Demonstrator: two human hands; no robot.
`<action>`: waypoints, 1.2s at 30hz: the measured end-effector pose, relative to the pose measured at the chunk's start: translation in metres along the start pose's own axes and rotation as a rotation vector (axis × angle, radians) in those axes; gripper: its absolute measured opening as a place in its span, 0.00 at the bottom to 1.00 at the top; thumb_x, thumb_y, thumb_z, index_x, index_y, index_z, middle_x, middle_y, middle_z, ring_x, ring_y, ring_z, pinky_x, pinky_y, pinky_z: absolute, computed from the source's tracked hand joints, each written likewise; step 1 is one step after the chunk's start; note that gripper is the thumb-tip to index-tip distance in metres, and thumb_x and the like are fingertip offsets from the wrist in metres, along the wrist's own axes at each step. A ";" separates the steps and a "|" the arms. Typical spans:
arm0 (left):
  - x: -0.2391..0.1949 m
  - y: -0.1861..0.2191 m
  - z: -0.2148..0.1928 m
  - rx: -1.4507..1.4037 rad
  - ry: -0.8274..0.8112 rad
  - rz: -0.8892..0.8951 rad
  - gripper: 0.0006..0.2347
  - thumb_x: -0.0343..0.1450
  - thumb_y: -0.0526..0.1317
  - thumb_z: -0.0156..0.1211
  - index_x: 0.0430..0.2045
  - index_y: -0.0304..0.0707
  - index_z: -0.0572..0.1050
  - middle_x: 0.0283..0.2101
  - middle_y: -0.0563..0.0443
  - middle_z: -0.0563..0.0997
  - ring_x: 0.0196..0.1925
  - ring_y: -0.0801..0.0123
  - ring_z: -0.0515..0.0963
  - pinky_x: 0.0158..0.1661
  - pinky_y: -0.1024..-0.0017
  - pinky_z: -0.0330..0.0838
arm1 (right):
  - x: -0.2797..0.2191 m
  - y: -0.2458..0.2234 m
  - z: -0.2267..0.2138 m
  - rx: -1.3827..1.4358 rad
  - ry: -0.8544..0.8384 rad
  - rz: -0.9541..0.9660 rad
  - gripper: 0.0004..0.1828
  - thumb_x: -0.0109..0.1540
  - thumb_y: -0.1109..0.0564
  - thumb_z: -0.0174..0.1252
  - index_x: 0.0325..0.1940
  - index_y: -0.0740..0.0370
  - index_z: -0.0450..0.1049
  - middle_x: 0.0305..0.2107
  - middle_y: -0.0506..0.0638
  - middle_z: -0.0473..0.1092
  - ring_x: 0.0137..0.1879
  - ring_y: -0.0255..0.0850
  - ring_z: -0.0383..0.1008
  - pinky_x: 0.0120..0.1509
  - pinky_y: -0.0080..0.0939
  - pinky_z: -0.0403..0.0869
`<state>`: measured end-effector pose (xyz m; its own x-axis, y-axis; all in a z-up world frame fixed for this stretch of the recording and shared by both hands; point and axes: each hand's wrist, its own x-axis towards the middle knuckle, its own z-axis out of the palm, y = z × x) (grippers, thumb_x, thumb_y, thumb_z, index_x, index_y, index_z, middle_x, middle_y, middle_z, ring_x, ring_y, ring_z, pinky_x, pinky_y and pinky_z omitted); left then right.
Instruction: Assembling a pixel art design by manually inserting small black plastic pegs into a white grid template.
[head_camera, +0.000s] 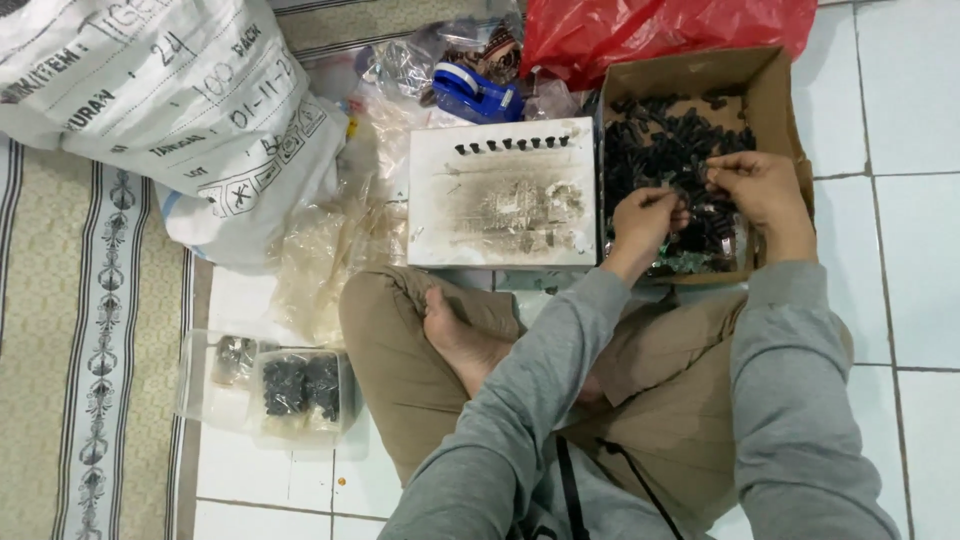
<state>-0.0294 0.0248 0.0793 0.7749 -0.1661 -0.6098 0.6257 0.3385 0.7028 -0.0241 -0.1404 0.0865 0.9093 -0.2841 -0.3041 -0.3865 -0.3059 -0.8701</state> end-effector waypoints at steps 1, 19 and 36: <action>0.000 -0.006 -0.005 -0.004 -0.003 0.002 0.07 0.75 0.31 0.55 0.43 0.23 0.74 0.34 0.36 0.80 0.31 0.60 0.80 0.35 0.71 0.81 | -0.002 -0.001 0.000 -0.004 0.002 -0.003 0.08 0.66 0.59 0.64 0.49 0.61 0.81 0.36 0.51 0.77 0.41 0.33 0.76 0.53 0.31 0.77; -0.074 0.025 -0.095 0.227 -0.259 0.175 0.10 0.76 0.34 0.55 0.49 0.28 0.76 0.38 0.39 0.82 0.37 0.59 0.84 0.43 0.66 0.83 | -0.024 0.009 0.001 -0.125 0.072 0.048 0.14 0.64 0.61 0.63 0.54 0.64 0.77 0.41 0.58 0.78 0.45 0.39 0.79 0.57 0.36 0.77; -0.023 0.104 -0.241 0.057 -0.077 0.465 0.09 0.72 0.34 0.64 0.44 0.30 0.81 0.38 0.37 0.83 0.40 0.62 0.83 0.39 0.68 0.82 | -0.064 -0.048 0.204 0.244 -0.063 -0.445 0.08 0.68 0.68 0.59 0.51 0.74 0.74 0.36 0.59 0.71 0.44 0.45 0.79 0.46 0.45 0.81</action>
<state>-0.0041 0.2867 0.0783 0.9771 -0.0781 -0.1981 0.2129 0.3421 0.9152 -0.0319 0.0780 0.0686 0.9881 -0.1171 0.0999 0.0803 -0.1615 -0.9836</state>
